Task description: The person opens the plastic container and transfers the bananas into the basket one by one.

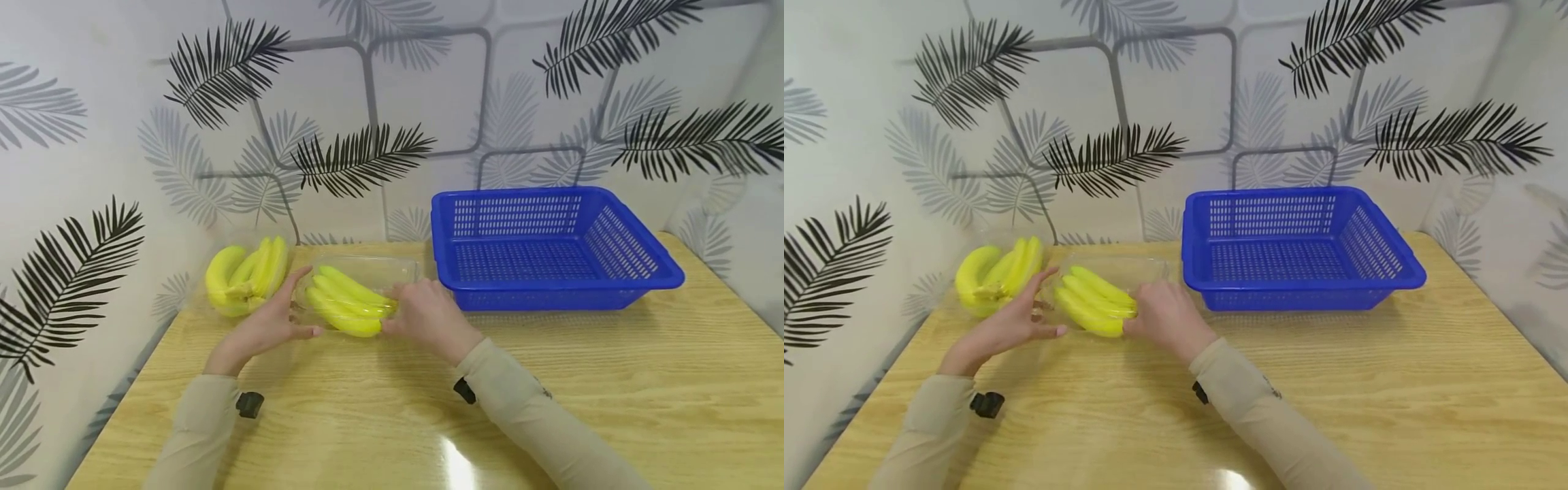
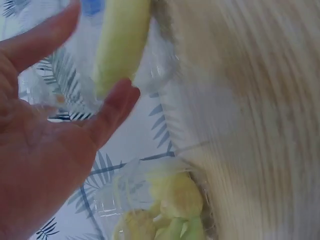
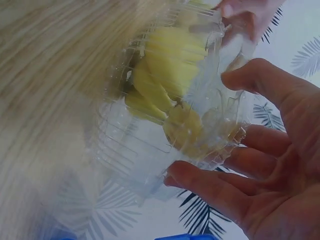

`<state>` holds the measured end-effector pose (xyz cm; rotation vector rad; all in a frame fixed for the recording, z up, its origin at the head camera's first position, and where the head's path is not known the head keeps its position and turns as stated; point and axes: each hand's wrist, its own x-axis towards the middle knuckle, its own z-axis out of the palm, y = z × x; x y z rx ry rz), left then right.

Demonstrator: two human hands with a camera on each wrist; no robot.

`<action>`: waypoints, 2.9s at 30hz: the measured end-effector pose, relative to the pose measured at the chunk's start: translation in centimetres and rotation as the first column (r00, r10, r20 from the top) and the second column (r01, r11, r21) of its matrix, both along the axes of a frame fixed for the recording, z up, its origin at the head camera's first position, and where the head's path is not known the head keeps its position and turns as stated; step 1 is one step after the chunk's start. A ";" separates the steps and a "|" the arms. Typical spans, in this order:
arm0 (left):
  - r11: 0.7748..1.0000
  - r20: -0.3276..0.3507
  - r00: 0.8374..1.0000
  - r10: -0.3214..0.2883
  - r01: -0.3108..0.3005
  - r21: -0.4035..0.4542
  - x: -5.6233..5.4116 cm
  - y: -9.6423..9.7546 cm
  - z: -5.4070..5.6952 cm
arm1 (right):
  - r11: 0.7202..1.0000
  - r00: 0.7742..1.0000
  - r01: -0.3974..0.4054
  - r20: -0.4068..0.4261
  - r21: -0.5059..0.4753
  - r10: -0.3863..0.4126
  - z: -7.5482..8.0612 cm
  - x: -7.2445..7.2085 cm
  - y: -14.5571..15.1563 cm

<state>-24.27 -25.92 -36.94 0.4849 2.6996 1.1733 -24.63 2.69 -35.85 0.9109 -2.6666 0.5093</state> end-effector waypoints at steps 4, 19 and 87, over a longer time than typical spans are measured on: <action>0.999 -0.008 1.000 -0.007 0.007 0.043 -0.2 0.0 -0.1 | 0.998 0.998 -0.015 0.060 -0.063 0.019 0.3 -0.2 0.3; 0.994 0.074 0.997 0.031 -0.038 0.103 -0.5 -0.3 -0.4 | 0.986 0.978 0.056 0.210 -0.159 -0.021 2.0 -0.4 1.2; 0.988 -0.003 0.994 0.108 -0.107 0.109 -0.6 2.8 -1.9 | 0.966 0.998 -0.040 -0.054 -0.255 0.027 1.7 -2.5 1.1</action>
